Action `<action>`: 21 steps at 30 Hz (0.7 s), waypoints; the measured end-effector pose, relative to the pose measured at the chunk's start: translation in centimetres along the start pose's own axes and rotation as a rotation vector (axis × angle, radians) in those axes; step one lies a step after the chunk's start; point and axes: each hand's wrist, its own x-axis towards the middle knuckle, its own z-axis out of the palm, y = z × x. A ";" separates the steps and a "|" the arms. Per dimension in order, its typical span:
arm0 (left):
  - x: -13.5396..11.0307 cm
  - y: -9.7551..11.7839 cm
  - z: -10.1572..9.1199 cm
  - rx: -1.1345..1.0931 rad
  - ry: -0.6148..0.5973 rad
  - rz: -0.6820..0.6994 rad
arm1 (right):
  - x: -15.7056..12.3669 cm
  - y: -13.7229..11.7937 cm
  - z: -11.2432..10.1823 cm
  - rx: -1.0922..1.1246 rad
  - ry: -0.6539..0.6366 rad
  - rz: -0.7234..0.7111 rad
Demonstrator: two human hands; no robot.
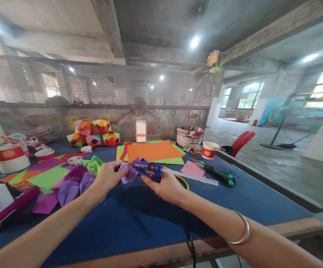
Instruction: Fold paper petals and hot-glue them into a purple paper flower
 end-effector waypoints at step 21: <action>-0.3 1.0 -0.1 -0.029 -0.009 -0.031 | 0.0 0.1 -0.1 -0.133 -0.029 -0.042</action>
